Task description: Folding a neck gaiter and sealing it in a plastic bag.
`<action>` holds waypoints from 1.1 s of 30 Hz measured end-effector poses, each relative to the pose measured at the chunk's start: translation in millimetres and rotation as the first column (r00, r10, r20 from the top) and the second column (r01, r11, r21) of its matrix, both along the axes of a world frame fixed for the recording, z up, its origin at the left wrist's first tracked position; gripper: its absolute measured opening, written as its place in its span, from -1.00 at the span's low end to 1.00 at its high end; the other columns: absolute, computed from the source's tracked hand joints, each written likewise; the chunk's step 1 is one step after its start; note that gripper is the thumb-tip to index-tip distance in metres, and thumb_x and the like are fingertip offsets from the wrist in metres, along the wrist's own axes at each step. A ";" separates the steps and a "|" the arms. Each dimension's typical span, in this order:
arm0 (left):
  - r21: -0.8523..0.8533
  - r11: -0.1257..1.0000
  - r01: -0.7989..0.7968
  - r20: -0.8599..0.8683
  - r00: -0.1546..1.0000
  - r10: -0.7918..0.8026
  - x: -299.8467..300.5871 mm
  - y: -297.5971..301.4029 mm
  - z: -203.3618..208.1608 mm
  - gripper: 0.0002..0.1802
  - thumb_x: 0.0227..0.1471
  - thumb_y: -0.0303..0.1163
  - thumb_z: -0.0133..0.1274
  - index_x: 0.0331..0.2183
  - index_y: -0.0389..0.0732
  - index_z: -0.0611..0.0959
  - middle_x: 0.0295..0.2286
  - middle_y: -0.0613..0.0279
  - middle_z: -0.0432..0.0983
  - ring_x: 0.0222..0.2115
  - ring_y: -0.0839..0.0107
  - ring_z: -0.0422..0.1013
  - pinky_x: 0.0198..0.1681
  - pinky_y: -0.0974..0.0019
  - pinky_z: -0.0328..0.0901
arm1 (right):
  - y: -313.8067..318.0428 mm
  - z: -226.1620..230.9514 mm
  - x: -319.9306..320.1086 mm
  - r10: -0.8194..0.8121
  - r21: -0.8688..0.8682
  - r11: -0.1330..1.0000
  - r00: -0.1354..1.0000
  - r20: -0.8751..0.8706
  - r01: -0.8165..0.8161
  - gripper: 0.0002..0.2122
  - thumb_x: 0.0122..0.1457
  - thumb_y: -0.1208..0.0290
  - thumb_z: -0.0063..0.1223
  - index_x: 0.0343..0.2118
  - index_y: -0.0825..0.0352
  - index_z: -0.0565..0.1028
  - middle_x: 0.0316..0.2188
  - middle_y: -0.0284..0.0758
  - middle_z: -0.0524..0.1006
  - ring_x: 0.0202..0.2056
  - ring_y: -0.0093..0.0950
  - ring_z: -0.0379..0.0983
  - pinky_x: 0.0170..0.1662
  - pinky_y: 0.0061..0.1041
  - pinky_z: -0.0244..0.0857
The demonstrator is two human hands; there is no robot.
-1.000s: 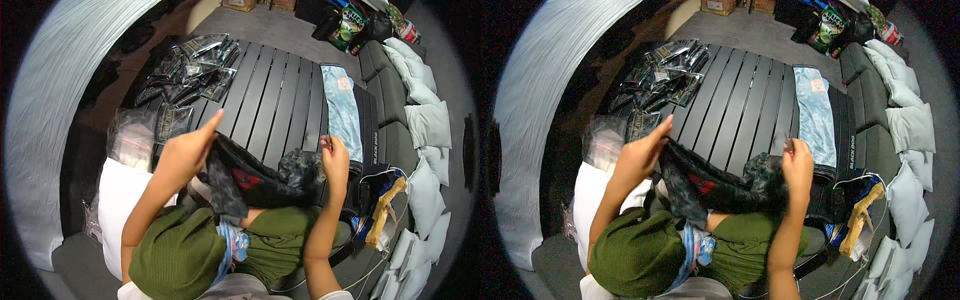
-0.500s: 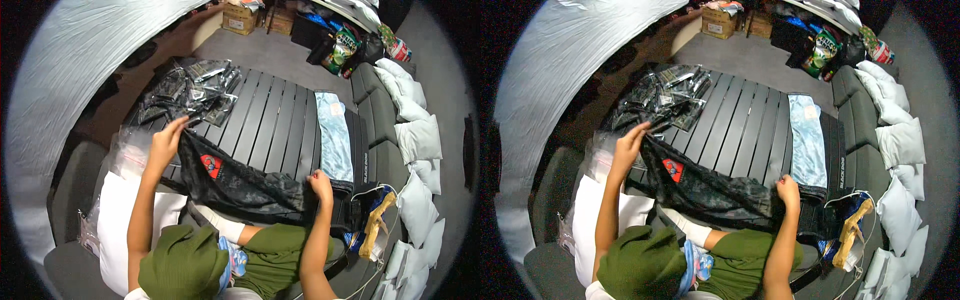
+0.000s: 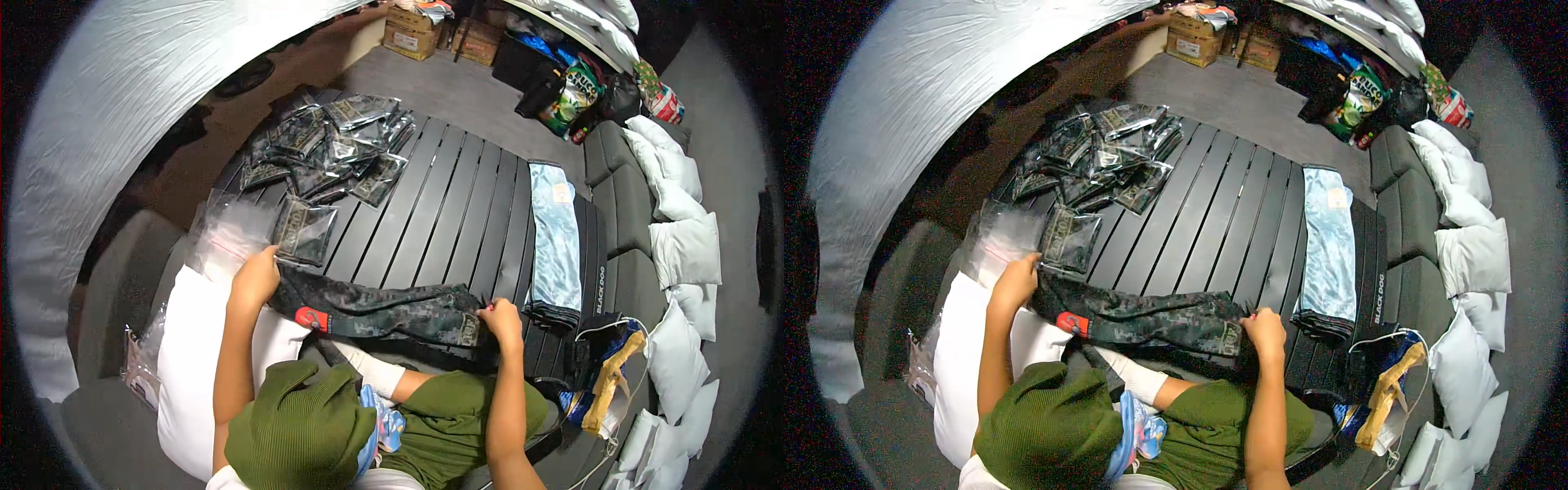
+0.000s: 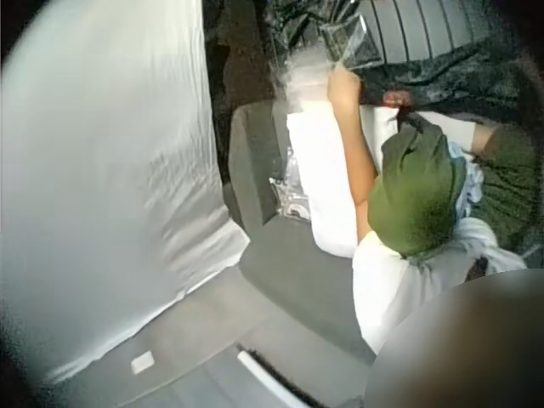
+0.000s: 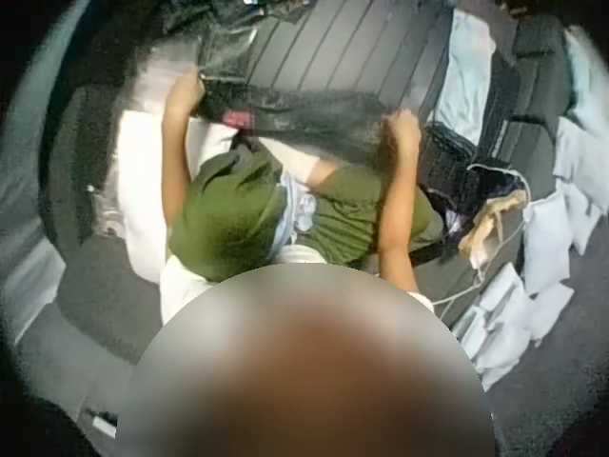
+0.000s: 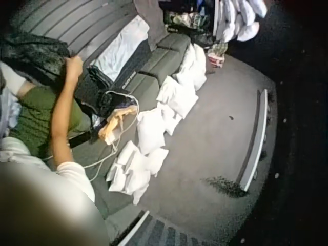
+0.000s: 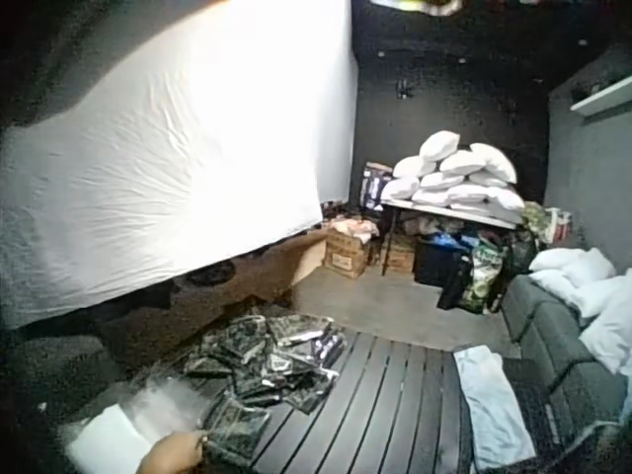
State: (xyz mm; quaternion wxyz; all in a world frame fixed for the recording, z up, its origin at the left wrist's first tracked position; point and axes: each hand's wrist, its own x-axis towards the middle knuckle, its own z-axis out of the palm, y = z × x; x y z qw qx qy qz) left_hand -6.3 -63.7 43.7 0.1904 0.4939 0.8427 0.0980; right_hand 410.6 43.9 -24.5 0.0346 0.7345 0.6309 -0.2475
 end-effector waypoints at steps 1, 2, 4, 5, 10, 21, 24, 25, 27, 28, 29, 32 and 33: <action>-0.001 1.000 -0.007 0.014 1.000 0.007 -1.1 2.6 -0.5 -0.58 -0.05 -0.53 -0.29 -0.09 -0.30 0.41 -0.33 -0.22 0.42 -0.26 -0.04 0.37 -0.15 0.14 0.22 | 2.3 -6.8 8.3 0.023 0.019 1.000 1.000 0.004 -0.023 -0.68 -0.19 0.21 0.17 -0.49 0.39 0.45 -0.47 -0.13 0.50 -0.37 -0.21 0.46 -0.32 -0.32 0.30; -0.002 1.000 -0.011 0.029 1.000 0.011 -2.2 7.0 -1.8 -0.59 -0.05 -0.53 -0.29 -0.11 -0.32 0.42 -0.29 -0.17 0.44 -0.22 0.03 0.38 -0.10 0.19 0.22 | 6.6 -14.2 17.9 0.021 0.020 1.000 1.000 0.009 -0.021 -0.68 -0.19 0.21 0.17 -0.49 0.39 0.45 -0.47 -0.13 0.50 -0.37 -0.21 0.46 -0.32 -0.32 0.30; 0.190 0.980 0.059 0.178 0.980 -0.093 -16.1 24.8 -11.0 -0.60 -0.04 -0.53 -0.29 -0.11 -0.32 0.43 -0.24 -0.10 0.43 -0.17 0.11 0.35 -0.05 0.27 0.17 | 16.5 -26.9 29.3 0.087 0.169 0.985 0.929 -0.360 -0.026 -0.69 -0.17 0.24 0.18 -0.49 0.40 0.43 -0.56 -0.20 0.47 -0.46 -0.31 0.44 -0.35 -0.40 0.29; 0.383 0.917 0.109 0.305 0.923 -0.236 -20.9 39.4 -18.1 -0.60 -0.04 -0.53 -0.29 -0.12 -0.32 0.44 -0.18 -0.03 0.42 -0.11 0.19 0.33 0.00 0.34 0.13 | 26.3 -35.8 38.4 0.123 0.246 0.969 0.861 -0.494 0.003 -0.78 -0.12 0.37 0.15 -0.49 0.40 0.40 -0.61 -0.30 0.43 -0.51 -0.46 0.38 -0.37 -0.51 0.26; 0.711 0.703 -0.021 0.363 0.867 -0.341 -3.5 60.9 10.1 -0.63 -0.02 -0.61 -0.30 -0.15 -0.31 0.47 -0.19 0.07 0.44 -0.14 0.37 0.35 -0.04 0.43 0.14 | 20.3 45.6 25.2 0.282 0.598 0.782 0.755 -0.591 0.176 -0.94 0.04 0.60 -0.10 -0.39 0.39 0.35 -0.50 -0.44 0.37 -0.46 -0.66 0.25 -0.31 -0.70 0.18; 0.295 0.956 -0.009 0.844 0.472 -0.256 23.7 10.1 -55.1 -0.60 -0.09 -0.57 -0.15 -0.13 -0.25 0.50 -0.19 0.34 0.42 -0.21 0.58 0.29 -0.17 0.57 0.14 | 0.7 27.7 91.3 -0.052 0.312 0.939 0.955 -0.293 0.147 -0.83 -0.07 0.49 -0.01 -0.40 0.45 0.45 -0.54 -0.15 0.46 -0.47 -0.32 0.41 -0.33 -0.46 0.26; 0.036 0.968 -0.250 0.939 0.339 0.052 39.0 4.4 -58.1 -0.69 0.00 -0.44 -0.09 -0.17 -0.22 0.53 -0.26 0.36 0.43 -0.33 0.66 0.30 -0.30 0.64 0.15 | -2.1 31.6 72.7 -0.023 0.295 0.952 0.980 -0.196 0.081 -0.79 -0.09 0.43 0.01 -0.41 0.46 0.45 -0.50 -0.08 0.45 -0.43 -0.11 0.38 -0.31 -0.32 0.24; 0.103 0.966 -0.239 0.943 0.333 -0.019 37.1 3.4 -72.4 -0.66 0.04 -0.33 -0.07 -0.12 -0.19 0.49 -0.30 0.38 0.42 -0.42 0.70 0.27 -0.38 0.65 0.16 | -2.2 31.7 66.6 0.011 0.347 0.936 0.981 -0.196 0.058 -0.80 -0.08 0.43 0.01 -0.41 0.46 0.45 -0.50 -0.08 0.45 -0.44 -0.11 0.38 -0.31 -0.33 0.24; 0.100 0.952 -0.288 0.964 0.264 -0.021 47.2 4.0 -73.6 -0.63 0.04 -0.32 -0.08 -0.08 -0.17 0.45 -0.29 0.38 0.41 -0.42 0.69 0.27 -0.36 0.62 0.18 | -5.1 30.7 51.5 0.073 0.472 0.881 0.979 -0.193 0.027 -0.80 -0.07 0.42 0.05 -0.39 0.44 0.46 -0.59 -0.20 0.46 -0.55 -0.47 0.37 -0.40 -0.54 0.24; 0.103 0.935 -0.338 0.980 0.197 -0.036 49.4 3.4 -73.7 -0.60 0.05 -0.32 -0.08 -0.04 -0.16 0.41 -0.28 0.38 0.40 -0.42 0.68 0.27 -0.34 0.60 0.19 | -7.1 31.6 39.0 0.072 0.461 0.887 0.978 -0.198 0.028 -0.80 -0.07 0.42 0.05 -0.39 0.44 0.46 -0.59 -0.20 0.46 -0.55 -0.47 0.37 -0.40 -0.54 0.24; 0.092 0.956 -0.277 0.980 0.197 -0.037 44.5 1.5 -74.2 -0.54 0.04 -0.33 -0.07 0.02 -0.15 0.34 -0.26 0.37 0.39 -0.35 0.62 0.31 -0.25 0.57 0.21 | -9.6 34.7 23.9 0.141 0.449 0.893 0.938 -0.316 0.017 -0.82 -0.04 0.44 0.04 -0.40 0.44 0.45 -0.58 -0.21 0.47 -0.55 -0.49 0.37 -0.41 -0.56 0.24; 0.153 0.931 -0.333 0.972 0.221 -0.081 52.7 2.9 -73.5 -0.56 0.02 -0.39 -0.04 -0.01 -0.17 0.37 -0.28 0.37 0.39 -0.35 0.66 0.31 -0.27 0.59 0.23 | -24.6 35.9 -19.2 0.283 0.466 0.883 0.856 -0.432 -0.057 -0.87 -0.01 0.49 0.02 -0.42 0.45 0.42 -0.55 -0.23 0.48 -0.55 -0.55 0.37 -0.43 -0.60 0.24; 0.168 0.940 -0.298 0.963 0.252 -0.092 48.3 1.3 -78.4 -0.54 0.00 -0.45 -0.03 0.00 -0.18 0.36 -0.26 0.35 0.40 -0.36 0.69 0.32 -0.30 0.61 0.24 | -29.3 32.2 -31.4 0.351 0.487 0.866 0.828 -0.438 -0.110 -0.87 -0.01 0.48 0.03 -0.44 0.44 0.42 -0.55 -0.22 0.48 -0.53 -0.53 0.40 -0.43 -0.59 0.25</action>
